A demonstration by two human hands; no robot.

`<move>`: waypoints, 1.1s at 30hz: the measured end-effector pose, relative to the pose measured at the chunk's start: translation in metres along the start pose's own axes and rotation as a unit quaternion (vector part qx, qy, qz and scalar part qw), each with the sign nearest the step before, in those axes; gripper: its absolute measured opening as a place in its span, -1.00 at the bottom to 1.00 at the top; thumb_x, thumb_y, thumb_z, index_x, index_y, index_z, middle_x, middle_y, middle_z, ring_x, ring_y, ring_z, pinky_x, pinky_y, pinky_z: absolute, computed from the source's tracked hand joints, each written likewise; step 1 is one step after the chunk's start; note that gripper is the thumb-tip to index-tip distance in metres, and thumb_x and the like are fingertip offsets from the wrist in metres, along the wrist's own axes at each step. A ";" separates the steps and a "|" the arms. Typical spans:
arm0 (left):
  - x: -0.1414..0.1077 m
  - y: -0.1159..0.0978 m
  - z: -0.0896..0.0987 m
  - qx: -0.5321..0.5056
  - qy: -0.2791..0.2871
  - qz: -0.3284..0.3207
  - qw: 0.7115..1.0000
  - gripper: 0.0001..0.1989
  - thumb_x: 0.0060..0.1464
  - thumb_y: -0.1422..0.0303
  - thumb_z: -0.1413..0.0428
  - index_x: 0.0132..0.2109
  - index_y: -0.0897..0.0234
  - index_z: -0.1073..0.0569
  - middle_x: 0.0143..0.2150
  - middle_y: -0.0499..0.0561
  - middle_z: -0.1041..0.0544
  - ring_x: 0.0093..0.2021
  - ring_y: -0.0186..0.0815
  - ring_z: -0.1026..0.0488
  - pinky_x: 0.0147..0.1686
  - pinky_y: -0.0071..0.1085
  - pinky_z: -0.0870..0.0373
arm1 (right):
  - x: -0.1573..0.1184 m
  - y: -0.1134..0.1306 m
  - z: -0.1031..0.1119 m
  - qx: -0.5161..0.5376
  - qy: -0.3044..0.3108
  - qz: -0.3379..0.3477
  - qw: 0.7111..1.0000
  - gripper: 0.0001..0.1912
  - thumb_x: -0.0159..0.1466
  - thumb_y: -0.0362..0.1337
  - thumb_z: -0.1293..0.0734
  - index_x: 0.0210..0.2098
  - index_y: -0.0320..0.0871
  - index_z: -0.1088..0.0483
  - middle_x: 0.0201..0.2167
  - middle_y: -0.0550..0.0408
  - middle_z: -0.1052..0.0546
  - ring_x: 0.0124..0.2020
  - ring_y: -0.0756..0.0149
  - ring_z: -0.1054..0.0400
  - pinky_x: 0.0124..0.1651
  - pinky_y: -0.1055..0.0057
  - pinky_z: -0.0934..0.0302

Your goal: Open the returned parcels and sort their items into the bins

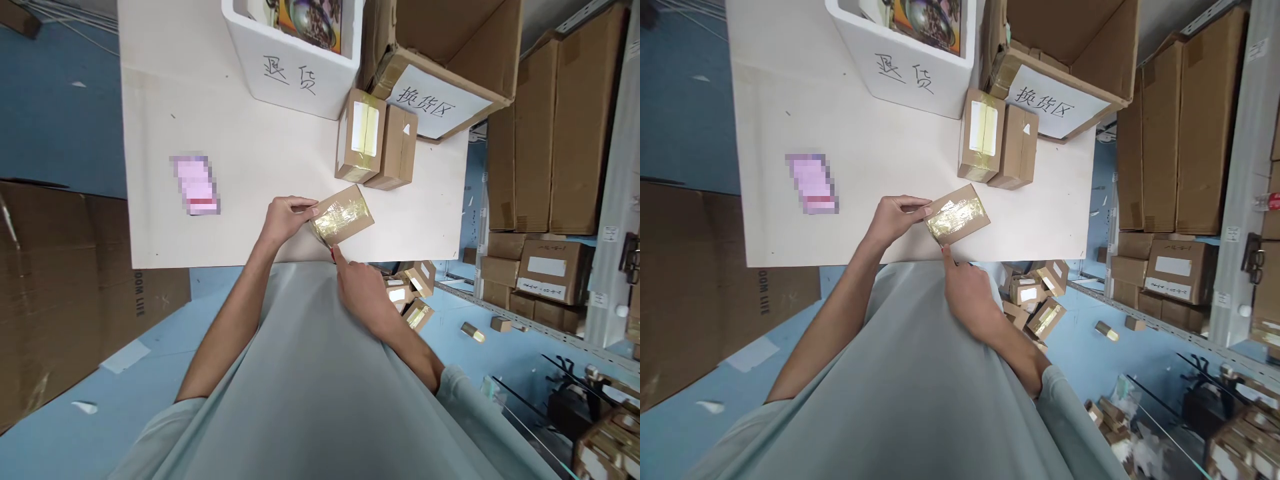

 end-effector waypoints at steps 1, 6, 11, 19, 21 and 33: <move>0.001 0.002 0.000 -0.002 0.000 0.002 1.000 -0.40 -0.17 -0.11 -0.55 -0.09 0.22 -0.80 0.04 0.16 -0.77 0.12 0.12 -0.69 0.22 0.02 -0.64 | -0.002 -0.003 0.002 0.006 -0.008 0.001 1.000 -0.27 0.59 -0.40 -0.09 0.69 -0.18 0.13 -0.03 -0.21 -0.69 -0.04 0.03 -0.64 0.03 0.23 -0.45; -0.001 0.003 0.000 0.006 0.004 0.005 1.000 -0.33 -0.24 -0.17 -0.56 -0.11 0.23 -0.80 0.04 0.18 -0.77 0.12 0.14 -0.68 0.22 0.02 -0.64 | 0.008 -0.008 0.013 0.050 -0.048 0.004 0.998 -0.33 0.65 -0.30 -0.02 0.70 -0.09 0.13 0.01 -0.16 -0.68 -0.01 0.05 -0.62 0.07 0.24 -0.42; -0.004 0.000 -0.002 0.023 0.005 0.018 1.000 -0.28 -0.27 -0.23 -0.55 -0.10 0.23 -0.79 0.04 0.18 -0.77 0.14 0.16 -0.68 0.25 0.04 -0.62 | 0.025 -0.004 0.011 0.073 -0.045 0.010 0.996 -0.33 0.64 -0.31 -0.01 0.70 -0.11 0.15 0.07 -0.18 -0.67 0.05 0.05 -0.60 0.10 0.22 -0.42; -0.007 -0.004 -0.001 0.021 -0.010 0.030 0.999 -0.26 -0.32 -0.22 -0.56 -0.13 0.25 -0.79 0.00 0.18 -0.78 0.09 0.13 -0.69 0.20 0.03 -0.64 | 0.031 0.002 0.008 0.079 -0.046 0.028 0.995 -0.28 0.58 -0.41 -0.05 0.69 -0.17 0.13 0.03 -0.23 -0.68 0.04 0.00 -0.62 0.06 0.18 -0.47; -0.007 -0.003 0.002 0.018 -0.024 0.038 0.999 -0.26 -0.33 -0.21 -0.56 -0.12 0.26 -0.78 -0.02 0.18 -0.78 0.07 0.11 -0.70 0.19 0.04 -0.65 | 0.035 0.003 0.013 0.093 -0.061 0.033 0.993 -0.27 0.57 -0.44 -0.06 0.68 -0.19 0.09 0.01 -0.23 -0.70 0.02 -0.01 -0.63 0.05 0.17 -0.48; -0.008 -0.005 0.000 0.031 -0.023 0.042 0.998 -0.23 -0.36 -0.24 -0.56 -0.13 0.25 -0.78 0.03 0.23 -0.76 0.11 0.12 -0.69 0.25 0.04 -0.61 | 0.012 -0.008 -0.012 0.064 -0.004 0.068 0.996 -0.21 0.52 -0.46 -0.13 0.69 -0.18 0.10 -0.01 -0.24 -0.70 -0.03 0.04 -0.65 -0.01 0.24 -0.47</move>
Point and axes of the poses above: each hand's wrist, its own x-axis towards the middle knuckle, its own z-axis out of the back of the hand, y = z × x, the point moved 10 cm from there along x, towards the middle knuckle
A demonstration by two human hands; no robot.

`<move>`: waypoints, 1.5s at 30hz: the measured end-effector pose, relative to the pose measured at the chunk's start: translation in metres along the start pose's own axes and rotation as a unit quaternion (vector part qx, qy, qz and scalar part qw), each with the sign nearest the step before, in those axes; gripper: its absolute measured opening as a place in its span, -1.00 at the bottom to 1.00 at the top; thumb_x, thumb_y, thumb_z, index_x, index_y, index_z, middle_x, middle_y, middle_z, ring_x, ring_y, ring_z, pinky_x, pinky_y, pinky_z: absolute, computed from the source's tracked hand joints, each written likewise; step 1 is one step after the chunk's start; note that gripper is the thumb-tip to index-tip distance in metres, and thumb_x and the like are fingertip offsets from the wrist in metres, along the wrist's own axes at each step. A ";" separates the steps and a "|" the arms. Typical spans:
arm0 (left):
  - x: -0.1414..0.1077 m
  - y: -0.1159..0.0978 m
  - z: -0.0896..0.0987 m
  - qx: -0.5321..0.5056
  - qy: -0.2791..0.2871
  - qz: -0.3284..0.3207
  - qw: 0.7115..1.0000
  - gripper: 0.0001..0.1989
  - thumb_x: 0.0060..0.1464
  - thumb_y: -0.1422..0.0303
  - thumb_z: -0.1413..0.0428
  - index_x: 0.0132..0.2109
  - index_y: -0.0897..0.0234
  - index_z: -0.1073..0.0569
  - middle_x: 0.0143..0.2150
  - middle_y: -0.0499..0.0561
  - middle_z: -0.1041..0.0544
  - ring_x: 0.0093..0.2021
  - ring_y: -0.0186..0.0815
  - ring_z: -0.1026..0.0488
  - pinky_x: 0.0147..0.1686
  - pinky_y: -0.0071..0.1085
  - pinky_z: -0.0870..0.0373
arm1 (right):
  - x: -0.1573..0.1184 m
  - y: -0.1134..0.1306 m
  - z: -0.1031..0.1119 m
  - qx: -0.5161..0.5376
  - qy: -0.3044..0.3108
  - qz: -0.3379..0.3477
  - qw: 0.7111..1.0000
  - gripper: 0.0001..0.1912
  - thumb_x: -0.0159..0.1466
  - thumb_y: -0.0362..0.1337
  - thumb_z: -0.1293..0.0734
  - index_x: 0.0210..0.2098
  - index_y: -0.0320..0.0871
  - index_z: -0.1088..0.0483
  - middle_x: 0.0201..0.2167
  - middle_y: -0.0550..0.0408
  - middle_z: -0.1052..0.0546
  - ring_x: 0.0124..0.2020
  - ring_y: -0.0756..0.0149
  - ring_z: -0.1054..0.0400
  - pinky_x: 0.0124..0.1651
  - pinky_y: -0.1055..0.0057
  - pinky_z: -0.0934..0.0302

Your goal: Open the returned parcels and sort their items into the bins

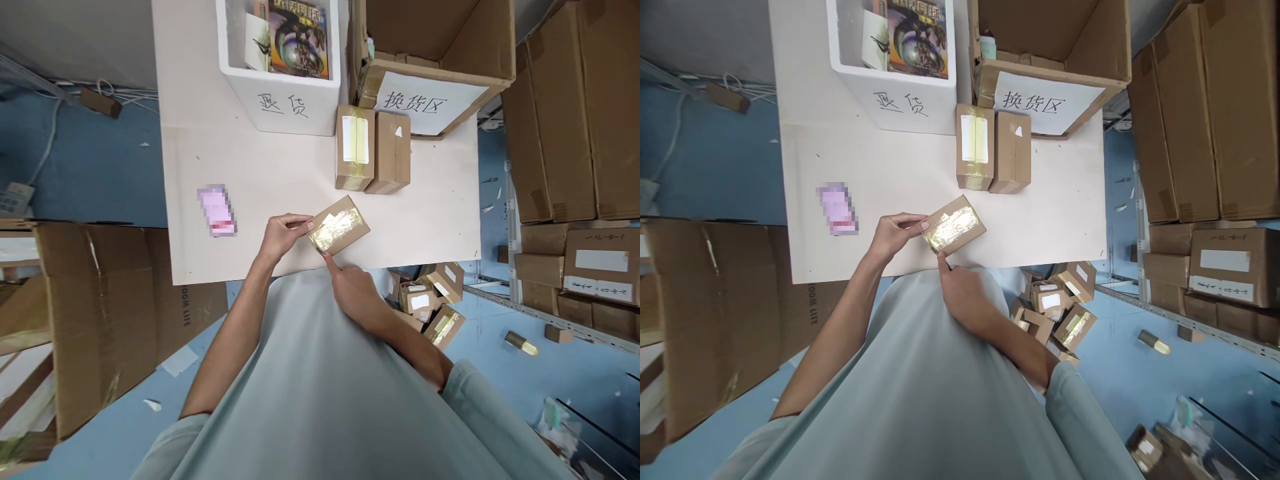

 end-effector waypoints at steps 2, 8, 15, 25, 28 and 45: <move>-0.001 -0.002 0.000 0.007 -0.004 -0.007 1.000 -0.23 -0.33 -0.26 -0.54 -0.13 0.25 -0.78 0.05 0.23 -0.76 0.13 0.12 -0.68 0.28 0.05 -0.58 | -0.006 -0.013 0.010 0.021 -0.018 0.005 1.000 -0.27 0.57 -0.37 -0.13 0.68 -0.12 0.05 0.00 -0.19 -0.71 -0.05 0.02 -0.65 -0.02 0.24 -0.45; 0.003 -0.005 0.002 0.042 0.003 -0.028 0.999 -0.26 -0.24 -0.28 -0.50 -0.10 0.22 -0.77 0.07 0.21 -0.75 0.14 0.11 -0.66 0.29 0.05 -0.56 | 0.006 -0.108 0.061 0.172 -0.278 -0.102 0.939 -0.44 0.66 -0.16 0.00 0.53 -0.21 -0.19 0.10 -0.21 -0.69 -0.01 -0.02 -0.62 0.01 0.22 -0.41; 0.001 -0.025 -0.005 0.183 -0.030 -0.091 0.978 -0.54 0.17 0.00 -0.31 0.05 0.22 -0.72 0.13 0.20 -0.70 0.14 0.05 -0.65 0.29 0.02 -0.55 | 0.042 -0.127 0.026 0.292 -0.322 -0.106 0.895 -0.50 0.65 -0.11 0.02 0.37 -0.20 -0.26 0.06 -0.16 -0.66 -0.10 0.12 -0.61 0.10 0.26 -0.39; -0.035 -0.053 -0.125 0.357 0.061 -0.325 0.874 -0.69 0.50 0.28 0.01 0.01 0.12 -0.64 0.20 0.14 -0.63 0.47 0.03 -0.43 0.58 0.26 -0.12 | 0.016 -0.133 0.008 0.331 -0.270 -0.137 0.894 -0.46 0.65 -0.07 -0.03 0.49 -0.15 -0.22 0.04 -0.09 -0.70 -0.11 0.14 -0.65 0.07 0.27 -0.45; -0.030 -0.049 -0.122 0.353 0.050 -0.318 0.878 -0.69 0.51 0.29 0.02 -0.01 0.11 -0.64 0.17 0.12 -0.64 0.47 0.01 -0.43 0.59 0.28 -0.10 | 0.001 -0.125 0.017 0.311 -0.275 -0.118 0.902 -0.43 0.64 -0.08 -0.07 0.54 -0.13 -0.19 0.17 -0.12 -0.67 0.04 0.12 -0.64 0.14 0.24 -0.46; -0.027 -0.046 -0.120 0.314 0.045 -0.306 0.898 -0.70 0.51 0.24 -0.01 -0.04 0.11 -0.65 0.20 0.16 -0.64 0.48 0.05 -0.41 0.52 0.22 -0.19 | -0.008 -0.098 0.021 0.113 -0.190 -0.164 0.961 -0.36 0.66 -0.28 -0.01 0.68 -0.13 0.01 0.24 -0.19 -0.63 0.05 0.07 -0.62 0.03 0.30 -0.45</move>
Point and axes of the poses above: each hand's wrist, its own x-axis towards the middle knuckle, its own z-axis out of the back of the hand, y = z × x, the point moved 10 cm from there along x, towards the middle knuckle
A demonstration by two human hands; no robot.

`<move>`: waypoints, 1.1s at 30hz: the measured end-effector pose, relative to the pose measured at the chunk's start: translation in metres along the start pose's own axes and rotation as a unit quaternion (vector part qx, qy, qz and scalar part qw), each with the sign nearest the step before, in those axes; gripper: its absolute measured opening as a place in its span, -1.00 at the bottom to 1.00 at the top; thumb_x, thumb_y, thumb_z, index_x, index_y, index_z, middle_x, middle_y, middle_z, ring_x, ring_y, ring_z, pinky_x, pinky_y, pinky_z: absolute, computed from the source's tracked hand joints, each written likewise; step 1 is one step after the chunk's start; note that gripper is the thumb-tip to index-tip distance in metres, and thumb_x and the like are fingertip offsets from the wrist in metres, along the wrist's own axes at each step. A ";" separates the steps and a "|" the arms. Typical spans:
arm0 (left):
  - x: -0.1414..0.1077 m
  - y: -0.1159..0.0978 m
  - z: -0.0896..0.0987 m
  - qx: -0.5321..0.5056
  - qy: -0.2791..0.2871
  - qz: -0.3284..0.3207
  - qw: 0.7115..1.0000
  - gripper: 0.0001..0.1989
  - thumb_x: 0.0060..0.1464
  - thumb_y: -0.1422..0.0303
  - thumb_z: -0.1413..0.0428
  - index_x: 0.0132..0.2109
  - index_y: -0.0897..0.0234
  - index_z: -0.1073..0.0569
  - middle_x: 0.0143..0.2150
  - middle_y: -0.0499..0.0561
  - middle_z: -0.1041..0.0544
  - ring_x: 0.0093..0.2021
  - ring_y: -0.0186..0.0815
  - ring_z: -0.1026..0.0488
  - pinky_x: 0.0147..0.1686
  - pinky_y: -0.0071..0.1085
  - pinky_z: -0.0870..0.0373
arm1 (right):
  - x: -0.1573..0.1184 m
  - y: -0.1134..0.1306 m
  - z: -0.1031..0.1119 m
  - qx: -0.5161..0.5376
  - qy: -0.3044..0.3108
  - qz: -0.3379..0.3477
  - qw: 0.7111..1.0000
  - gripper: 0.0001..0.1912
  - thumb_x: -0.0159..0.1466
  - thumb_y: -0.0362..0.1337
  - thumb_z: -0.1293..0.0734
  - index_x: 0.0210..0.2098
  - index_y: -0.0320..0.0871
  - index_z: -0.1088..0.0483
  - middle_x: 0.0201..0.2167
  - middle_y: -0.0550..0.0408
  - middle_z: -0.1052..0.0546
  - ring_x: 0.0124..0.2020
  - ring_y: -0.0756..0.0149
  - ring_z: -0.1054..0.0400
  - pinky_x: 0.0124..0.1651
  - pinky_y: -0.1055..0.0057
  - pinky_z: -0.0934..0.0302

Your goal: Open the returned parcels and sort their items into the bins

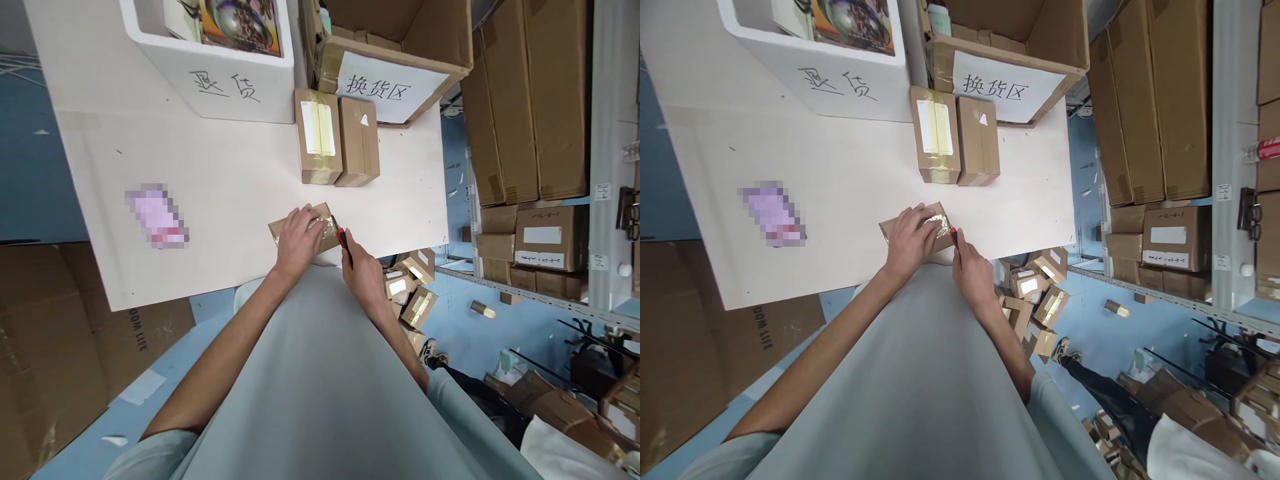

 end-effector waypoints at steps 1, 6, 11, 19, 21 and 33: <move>0.000 0.000 0.000 0.001 -0.002 -0.001 1.000 -0.70 0.52 0.23 -0.01 -0.03 0.11 -0.65 0.20 0.16 -0.64 0.48 0.05 -0.41 0.51 0.22 -0.20 | -0.001 0.001 0.001 -0.008 0.003 -0.002 1.000 -0.36 0.66 -0.28 -0.01 0.69 -0.12 0.03 0.24 -0.19 -0.63 0.05 0.07 -0.62 0.02 0.30 -0.45; -0.003 0.001 -0.003 -0.001 -0.009 0.000 1.000 -0.71 0.52 0.25 -0.01 -0.02 0.11 -0.64 0.21 0.15 -0.64 0.49 0.05 -0.40 0.50 0.19 -0.21 | -0.008 0.010 0.001 -0.076 0.010 -0.019 0.997 -0.32 0.65 -0.32 0.00 0.71 -0.13 0.15 0.25 -0.24 -0.60 0.00 0.11 -0.64 -0.03 0.34 -0.48; -0.009 0.001 -0.007 0.021 -0.023 -0.011 0.999 -0.71 0.54 0.27 0.00 0.02 0.15 -0.62 0.23 0.18 -0.61 0.50 0.06 -0.37 0.48 0.14 -0.25 | -0.008 0.026 -0.001 -0.147 0.030 -0.043 0.988 -0.23 0.59 -0.44 -0.04 0.71 -0.15 0.24 0.09 -0.25 -0.63 -0.07 0.19 -0.65 -0.09 0.43 -0.50; -0.013 0.001 -0.013 0.044 -0.050 -0.031 0.997 -0.68 0.57 0.25 0.04 0.02 0.14 -0.61 0.22 0.17 -0.63 0.46 0.04 -0.41 0.41 0.11 -0.34 | -0.010 0.031 0.010 -0.212 0.047 -0.031 0.976 -0.17 0.58 -0.47 -0.08 0.72 -0.10 0.35 -0.05 -0.19 -0.64 -0.10 0.20 -0.68 -0.11 0.44 -0.52; -0.014 0.000 -0.013 0.043 -0.057 -0.037 0.997 -0.68 0.57 0.25 0.03 0.02 0.14 -0.62 0.21 0.16 -0.63 0.44 0.05 -0.42 0.40 0.11 -0.36 | -0.014 0.030 0.011 -0.217 0.050 -0.029 0.974 -0.18 0.58 -0.48 -0.07 0.72 -0.12 0.35 -0.05 -0.20 -0.64 -0.10 0.19 -0.68 -0.11 0.45 -0.52; -0.014 0.001 -0.011 0.048 -0.058 -0.042 0.996 -0.72 0.54 0.28 -0.01 0.03 0.15 -0.64 0.20 0.18 -0.62 0.42 0.06 -0.43 0.39 0.12 -0.34 | -0.016 0.029 0.001 -0.218 0.048 -0.027 0.974 -0.12 0.56 -0.50 -0.13 0.71 -0.11 0.38 -0.08 -0.23 -0.66 -0.13 0.17 -0.70 -0.10 0.42 -0.54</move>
Point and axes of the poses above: each hand's wrist, its own x-axis towards the middle knuckle, its own z-axis out of the back of the hand, y = z × x, the point moved 10 cm from there along x, towards the middle knuckle
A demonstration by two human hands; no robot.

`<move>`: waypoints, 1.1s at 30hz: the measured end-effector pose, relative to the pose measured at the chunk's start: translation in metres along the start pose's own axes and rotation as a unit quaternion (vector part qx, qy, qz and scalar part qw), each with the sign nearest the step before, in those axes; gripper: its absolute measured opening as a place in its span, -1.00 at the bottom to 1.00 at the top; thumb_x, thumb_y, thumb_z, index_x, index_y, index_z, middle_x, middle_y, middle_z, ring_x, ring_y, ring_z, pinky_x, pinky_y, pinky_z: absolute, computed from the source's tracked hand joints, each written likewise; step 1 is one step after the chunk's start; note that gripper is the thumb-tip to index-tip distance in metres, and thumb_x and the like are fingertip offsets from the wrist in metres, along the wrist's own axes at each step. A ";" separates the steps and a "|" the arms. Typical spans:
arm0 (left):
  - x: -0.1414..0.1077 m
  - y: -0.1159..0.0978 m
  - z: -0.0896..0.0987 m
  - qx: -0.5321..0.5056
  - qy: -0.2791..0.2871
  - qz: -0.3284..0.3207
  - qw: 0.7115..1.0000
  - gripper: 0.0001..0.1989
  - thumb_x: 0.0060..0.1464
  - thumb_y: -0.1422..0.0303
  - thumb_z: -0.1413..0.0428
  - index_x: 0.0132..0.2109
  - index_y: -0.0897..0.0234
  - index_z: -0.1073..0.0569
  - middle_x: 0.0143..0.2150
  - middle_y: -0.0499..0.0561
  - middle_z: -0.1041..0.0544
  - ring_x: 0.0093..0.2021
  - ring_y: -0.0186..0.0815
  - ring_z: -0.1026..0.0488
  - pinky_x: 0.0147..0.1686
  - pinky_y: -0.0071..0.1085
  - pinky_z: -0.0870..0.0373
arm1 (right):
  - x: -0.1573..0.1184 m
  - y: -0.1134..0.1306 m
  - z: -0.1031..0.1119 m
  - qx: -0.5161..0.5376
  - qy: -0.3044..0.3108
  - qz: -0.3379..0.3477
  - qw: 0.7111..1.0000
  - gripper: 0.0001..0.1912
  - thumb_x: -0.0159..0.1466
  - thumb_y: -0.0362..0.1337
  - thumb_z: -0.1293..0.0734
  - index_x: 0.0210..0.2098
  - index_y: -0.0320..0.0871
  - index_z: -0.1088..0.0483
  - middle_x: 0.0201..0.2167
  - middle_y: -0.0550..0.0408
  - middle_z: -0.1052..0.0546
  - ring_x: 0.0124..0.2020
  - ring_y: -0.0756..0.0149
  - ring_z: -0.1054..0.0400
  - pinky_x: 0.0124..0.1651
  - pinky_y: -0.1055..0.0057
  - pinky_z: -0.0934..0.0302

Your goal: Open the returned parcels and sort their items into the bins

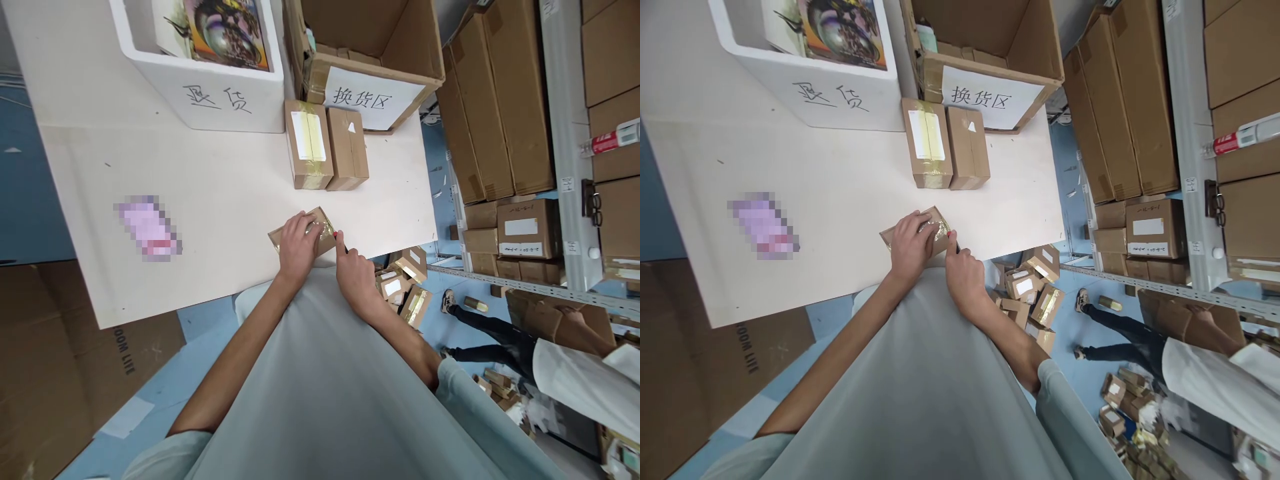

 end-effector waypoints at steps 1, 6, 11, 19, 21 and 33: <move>0.000 0.000 0.000 0.001 0.002 0.001 1.000 -0.71 0.54 0.29 0.00 0.03 0.15 -0.64 0.20 0.19 -0.63 0.42 0.07 -0.43 0.38 0.12 -0.35 | -0.001 -0.001 -0.001 0.003 0.005 -0.001 1.000 -0.13 0.56 -0.50 -0.13 0.71 -0.11 0.37 -0.08 -0.23 -0.66 -0.13 0.17 -0.70 -0.11 0.42 -0.54; -0.001 -0.001 -0.002 0.006 0.012 0.008 1.000 -0.71 0.53 0.31 0.00 0.05 0.15 -0.64 0.22 0.20 -0.62 0.42 0.07 -0.41 0.39 0.12 -0.34 | -0.007 -0.008 -0.006 0.019 0.024 -0.013 0.999 -0.17 0.57 -0.50 -0.12 0.71 -0.16 0.30 -0.05 -0.26 -0.67 -0.11 0.16 -0.70 -0.11 0.41 -0.53; -0.003 -0.002 0.000 0.018 0.006 0.001 1.000 -0.70 0.54 0.32 0.01 0.04 0.13 -0.64 0.21 0.18 -0.62 0.41 0.05 -0.43 0.37 0.09 -0.37 | -0.011 -0.011 -0.012 0.024 0.028 -0.009 0.999 -0.21 0.58 -0.50 -0.09 0.71 -0.17 0.26 -0.04 -0.24 -0.66 -0.09 0.18 -0.69 -0.11 0.43 -0.52; -0.003 -0.002 0.001 0.020 0.002 -0.003 1.000 -0.72 0.53 0.31 0.00 0.03 0.13 -0.64 0.19 0.17 -0.62 0.41 0.04 -0.43 0.37 0.08 -0.36 | -0.019 -0.024 -0.019 0.050 0.049 0.006 0.998 -0.22 0.56 -0.51 -0.08 0.70 -0.20 0.20 -0.02 -0.23 -0.67 -0.04 0.15 -0.68 -0.05 0.38 -0.48; -0.003 -0.001 0.002 0.018 -0.003 0.000 1.000 -0.72 0.54 0.29 -0.01 0.03 0.12 -0.63 0.17 0.16 -0.63 0.40 0.02 -0.43 0.37 0.06 -0.36 | -0.024 -0.027 -0.015 0.059 0.056 0.006 0.997 -0.25 0.58 -0.46 -0.07 0.70 -0.17 0.17 -0.03 -0.20 -0.67 -0.03 0.13 -0.67 -0.04 0.36 -0.47; -0.004 -0.004 0.005 0.007 -0.002 0.004 1.000 -0.71 0.54 0.25 -0.01 0.04 0.08 -0.65 0.20 0.17 -0.63 0.41 0.05 -0.44 0.37 0.11 -0.36 | -0.002 -0.020 -0.021 0.054 -0.005 0.015 0.998 -0.17 0.60 -0.44 -0.04 0.71 -0.05 0.46 0.03 -0.17 -0.63 -0.07 0.20 -0.66 -0.07 0.43 -0.47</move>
Point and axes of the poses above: each hand's wrist, its own x-axis towards the middle knuckle, its own z-axis out of the back of the hand, y = z × x, the point moved 10 cm from there along x, towards the middle knuckle
